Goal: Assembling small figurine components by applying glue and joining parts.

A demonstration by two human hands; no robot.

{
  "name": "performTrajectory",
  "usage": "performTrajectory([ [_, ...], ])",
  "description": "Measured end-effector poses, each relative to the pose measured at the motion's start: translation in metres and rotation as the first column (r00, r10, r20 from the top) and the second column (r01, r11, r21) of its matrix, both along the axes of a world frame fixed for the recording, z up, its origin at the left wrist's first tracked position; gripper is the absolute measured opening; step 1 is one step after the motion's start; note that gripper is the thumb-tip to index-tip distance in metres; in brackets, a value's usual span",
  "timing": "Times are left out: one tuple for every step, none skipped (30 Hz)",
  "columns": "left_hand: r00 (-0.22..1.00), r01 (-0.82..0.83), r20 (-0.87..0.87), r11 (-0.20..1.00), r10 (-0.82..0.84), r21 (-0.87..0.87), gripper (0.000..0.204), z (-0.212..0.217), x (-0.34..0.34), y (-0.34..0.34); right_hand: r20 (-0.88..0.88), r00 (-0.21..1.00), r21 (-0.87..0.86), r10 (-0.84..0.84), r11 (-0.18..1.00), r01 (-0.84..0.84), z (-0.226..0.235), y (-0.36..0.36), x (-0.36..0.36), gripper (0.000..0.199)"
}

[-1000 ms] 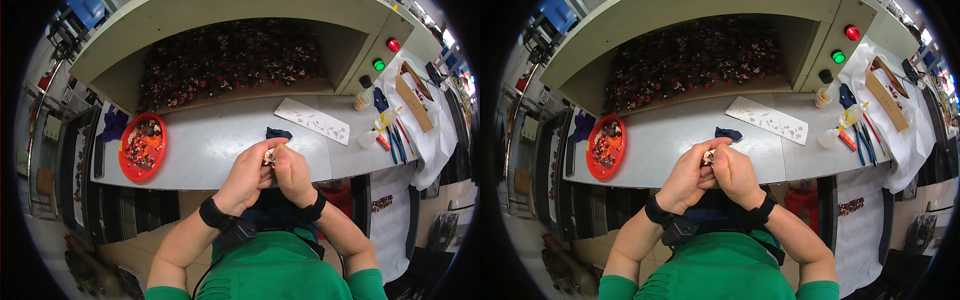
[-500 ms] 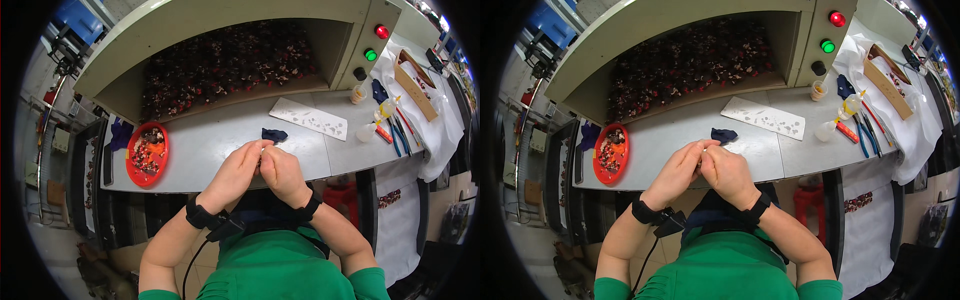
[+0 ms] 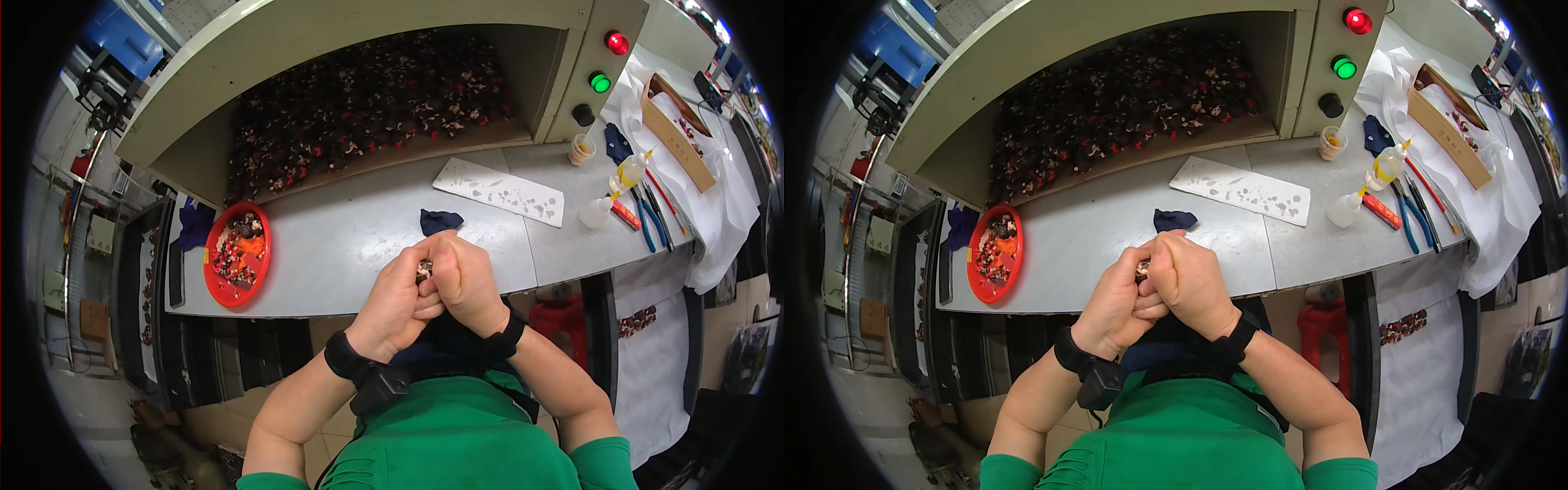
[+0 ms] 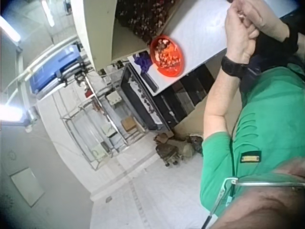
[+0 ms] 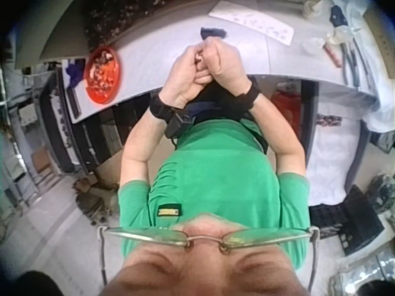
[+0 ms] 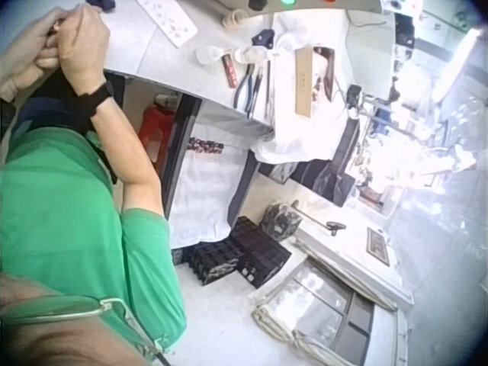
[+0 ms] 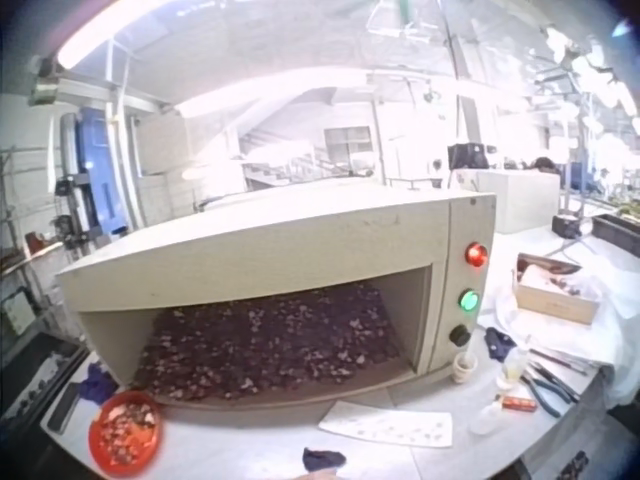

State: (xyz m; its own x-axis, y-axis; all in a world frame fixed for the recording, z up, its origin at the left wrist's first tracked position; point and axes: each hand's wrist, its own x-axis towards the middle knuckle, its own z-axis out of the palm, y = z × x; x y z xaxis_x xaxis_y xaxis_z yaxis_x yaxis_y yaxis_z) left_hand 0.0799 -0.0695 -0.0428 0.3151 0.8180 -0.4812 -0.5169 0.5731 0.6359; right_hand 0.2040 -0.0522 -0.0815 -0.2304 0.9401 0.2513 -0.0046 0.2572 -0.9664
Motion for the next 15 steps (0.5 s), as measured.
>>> performTrajectory([
  [0.983, -0.045, 0.177, 0.996, 0.058, -0.078, 0.036, -0.005, 0.001, 0.003, -0.010, 1.000, 0.000, 0.000, 1.000, 0.000, 0.000, 0.000, 0.001, 0.034],
  [0.931, -0.076, 0.343, 0.984, 0.128, -0.162, 0.036, -0.008, 0.003, 0.005, -0.011, 1.000, 0.000, -0.001, 1.000, 0.001, 0.005, -0.001, 0.003, 0.034],
  [0.931, -0.077, 0.340, 0.984, 0.129, -0.162, 0.036, -0.008, 0.006, 0.006, -0.199, 0.979, -0.167, -0.036, 0.986, 0.003, 0.011, -0.001, 0.005, 0.037],
  [0.940, -0.089, 0.316, 0.985, 0.132, -0.145, 0.036, -0.006, 0.011, 0.006, -0.370, 0.923, -0.326, -0.100, 0.945, -0.028, 0.014, -0.001, 0.006, 0.040],
  [0.947, -0.101, 0.292, 0.987, 0.135, -0.126, 0.035, -0.004, 0.013, 0.006, -0.372, 0.923, -0.323, -0.098, 0.946, -0.030, 0.011, 0.000, 0.006, 0.040],
  [0.977, -0.082, 0.194, 0.996, 0.084, -0.022, 0.036, 0.001, 0.010, 0.006, -0.298, 0.949, -0.222, -0.100, 0.975, 0.033, 0.005, -0.001, 0.008, 0.041],
  [0.995, -0.077, 0.071, 0.993, 0.070, 0.088, 0.035, 0.006, 0.004, 0.005, -0.221, 0.969, -0.106, -0.112, 0.990, 0.090, 0.002, 0.001, 0.009, 0.043],
  [0.996, -0.083, 0.003, 0.989, 0.084, 0.121, 0.035, 0.009, -0.001, 0.004, -0.309, 0.948, -0.115, -0.074, 0.993, 0.040, 0.002, 0.001, 0.008, 0.042],
  [0.992, -0.095, -0.064, 0.982, 0.106, 0.162, 0.035, 0.013, -0.008, 0.003, -0.306, 0.949, -0.100, -0.072, 0.994, 0.043, 0.002, 0.004, 0.009, 0.042],
  [0.991, -0.088, -0.090, 0.983, 0.103, 0.161, 0.030, 0.014, -0.015, 0.001, -0.375, 0.927, -0.171, -0.026, 0.984, -0.042, 0.002, 0.006, 0.013, 0.042],
  [0.992, -0.086, -0.081, 0.981, 0.101, 0.172, 0.030, 0.015, -0.019, 0.000, -0.444, 0.896, -0.236, 0.013, 0.963, -0.130, 0.002, 0.007, 0.016, 0.042],
  [0.987, -0.063, -0.132, 0.982, 0.087, 0.177, 0.026, 0.014, -0.024, -0.004, -0.495, 0.868, -0.275, 0.048, 0.939, -0.209, 0.002, 0.005, 0.018, 0.042],
  [0.981, -0.039, -0.181, 0.983, 0.072, 0.179, 0.024, 0.013, -0.026, -0.006, -0.486, 0.873, -0.274, 0.050, 0.939, -0.206, 0.004, 0.005, 0.021, 0.042],
  [0.986, -0.024, -0.157, 0.979, 0.057, 0.204, 0.023, 0.014, -0.026, -0.007, -0.519, 0.850, -0.290, 0.087, 0.918, -0.271, 0.005, 0.005, 0.025, 0.042],
  [0.988, -0.028, -0.146, 0.979, 0.058, 0.201, 0.023, 0.012, -0.026, -0.009, -0.553, 0.824, -0.308, 0.120, 0.890, -0.337, 0.007, 0.003, 0.027, 0.041],
])
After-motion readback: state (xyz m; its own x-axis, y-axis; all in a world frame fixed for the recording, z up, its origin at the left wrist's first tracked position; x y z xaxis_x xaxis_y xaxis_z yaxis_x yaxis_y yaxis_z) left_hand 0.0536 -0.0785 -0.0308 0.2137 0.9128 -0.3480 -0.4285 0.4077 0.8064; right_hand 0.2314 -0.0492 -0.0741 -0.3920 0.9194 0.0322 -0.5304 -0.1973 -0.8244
